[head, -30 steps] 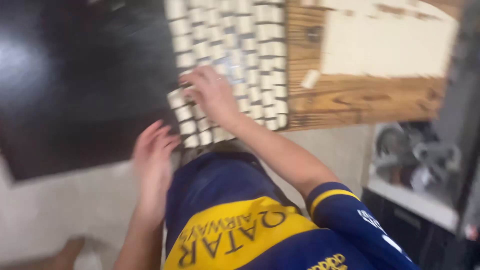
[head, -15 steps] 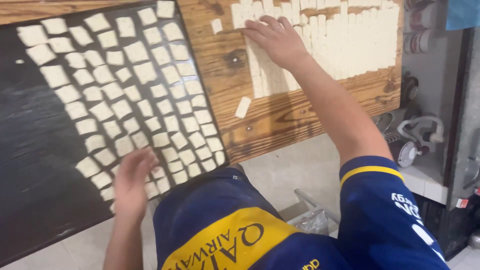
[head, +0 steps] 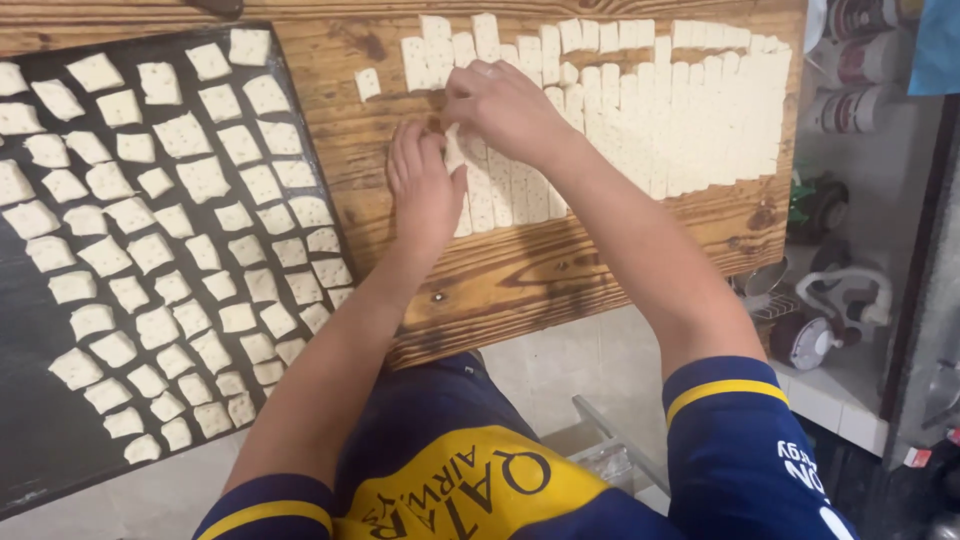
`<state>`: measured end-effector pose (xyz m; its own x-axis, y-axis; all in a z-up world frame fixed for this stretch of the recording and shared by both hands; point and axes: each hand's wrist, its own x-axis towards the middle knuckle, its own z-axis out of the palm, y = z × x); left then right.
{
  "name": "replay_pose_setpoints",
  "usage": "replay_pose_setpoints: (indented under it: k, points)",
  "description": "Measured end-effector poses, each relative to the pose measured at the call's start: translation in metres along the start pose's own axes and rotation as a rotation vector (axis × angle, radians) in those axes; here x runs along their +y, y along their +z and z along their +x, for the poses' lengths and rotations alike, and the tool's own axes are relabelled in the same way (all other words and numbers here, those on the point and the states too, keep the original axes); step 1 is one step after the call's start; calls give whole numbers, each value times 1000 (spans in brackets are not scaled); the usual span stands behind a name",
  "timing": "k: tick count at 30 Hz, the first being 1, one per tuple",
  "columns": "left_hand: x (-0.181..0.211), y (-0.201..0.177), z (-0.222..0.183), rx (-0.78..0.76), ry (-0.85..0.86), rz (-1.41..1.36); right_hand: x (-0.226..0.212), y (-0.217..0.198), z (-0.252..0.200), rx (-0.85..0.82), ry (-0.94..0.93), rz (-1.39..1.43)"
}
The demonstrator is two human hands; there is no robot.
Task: Place small pieces of cut dough onto a baking tray and use a knife to cut dough strips into squares.
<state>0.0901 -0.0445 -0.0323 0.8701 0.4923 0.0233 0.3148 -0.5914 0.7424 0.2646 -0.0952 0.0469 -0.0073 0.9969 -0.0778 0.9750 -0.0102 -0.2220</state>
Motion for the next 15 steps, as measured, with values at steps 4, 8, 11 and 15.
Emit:
replay_pose_setpoints:
  k: [4,8,11,15]
  points:
    - [10,-33,9,-283,-191,-311,-19,-36,-21,92,54,281]
    - [-6,-62,-18,-198,-84,-887,-44,-14,-42,197,356,572]
    - [-8,-113,-44,-329,-272,-1106,-94,-20,-30,312,572,1004]
    - [-46,-150,-102,-333,-411,-689,-161,18,-1,294,622,1274]
